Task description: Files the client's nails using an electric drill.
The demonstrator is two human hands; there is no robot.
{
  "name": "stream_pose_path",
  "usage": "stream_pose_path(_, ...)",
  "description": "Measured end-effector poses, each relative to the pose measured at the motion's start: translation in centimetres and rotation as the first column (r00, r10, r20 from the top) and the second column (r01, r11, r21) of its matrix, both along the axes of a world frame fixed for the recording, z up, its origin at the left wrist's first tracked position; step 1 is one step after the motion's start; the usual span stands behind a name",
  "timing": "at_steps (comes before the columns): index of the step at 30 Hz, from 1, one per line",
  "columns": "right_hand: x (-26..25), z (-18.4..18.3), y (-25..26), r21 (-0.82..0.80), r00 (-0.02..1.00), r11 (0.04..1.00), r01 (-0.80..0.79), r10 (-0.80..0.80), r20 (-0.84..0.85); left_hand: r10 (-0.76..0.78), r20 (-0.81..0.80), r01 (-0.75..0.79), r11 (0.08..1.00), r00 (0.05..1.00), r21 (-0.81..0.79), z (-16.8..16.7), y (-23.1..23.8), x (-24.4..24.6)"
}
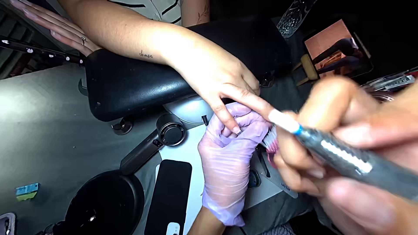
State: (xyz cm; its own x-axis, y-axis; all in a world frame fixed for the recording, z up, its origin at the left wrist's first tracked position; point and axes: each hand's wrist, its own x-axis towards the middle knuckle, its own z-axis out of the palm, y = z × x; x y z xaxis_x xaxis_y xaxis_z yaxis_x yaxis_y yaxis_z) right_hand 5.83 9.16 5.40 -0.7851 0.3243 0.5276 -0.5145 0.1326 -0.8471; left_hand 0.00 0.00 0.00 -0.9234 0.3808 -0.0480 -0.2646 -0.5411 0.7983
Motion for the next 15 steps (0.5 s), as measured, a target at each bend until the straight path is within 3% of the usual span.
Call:
stream_pose_path(2,1.6,-1.0,1.4,0.002,1.0,1.0,0.014,-0.014,-0.007,0.002,0.004,-0.002,1.0,1.0,0.007,0.5,0.0,-0.1)
stream_pose_path(4,2.4,-1.6,2.5,0.076,0.987,0.984,0.164,-0.163,-0.013,0.009,-0.003,-0.009,0.998,1.0,0.06,0.5,0.0,0.0)
stream_pose_path(6,2.1,-2.3,2.6,0.221,0.911,0.885,0.409,-0.409,-0.046,0.018,-0.005,-0.018,0.997,1.0,0.081,0.4,0.2,0.1)
stream_pose_path(8,1.5,-2.8,2.3,0.357,0.841,0.772,0.526,-0.534,-0.085,0.025,-0.008,-0.024,0.996,1.0,0.089,0.5,0.3,0.2)
stream_pose_path(11,0.7,-3.0,1.3,0.423,0.819,0.718,0.552,-0.561,-0.117,0.03,0.006,-0.031,0.993,1.0,0.112,0.7,0.4,0.2)
stream_pose_path(15,0.4,-3.4,0.7,0.381,0.828,0.747,0.545,-0.551,-0.106,0.054,0.031,-0.057,0.995,0.998,0.088,0.5,0.4,0.2)
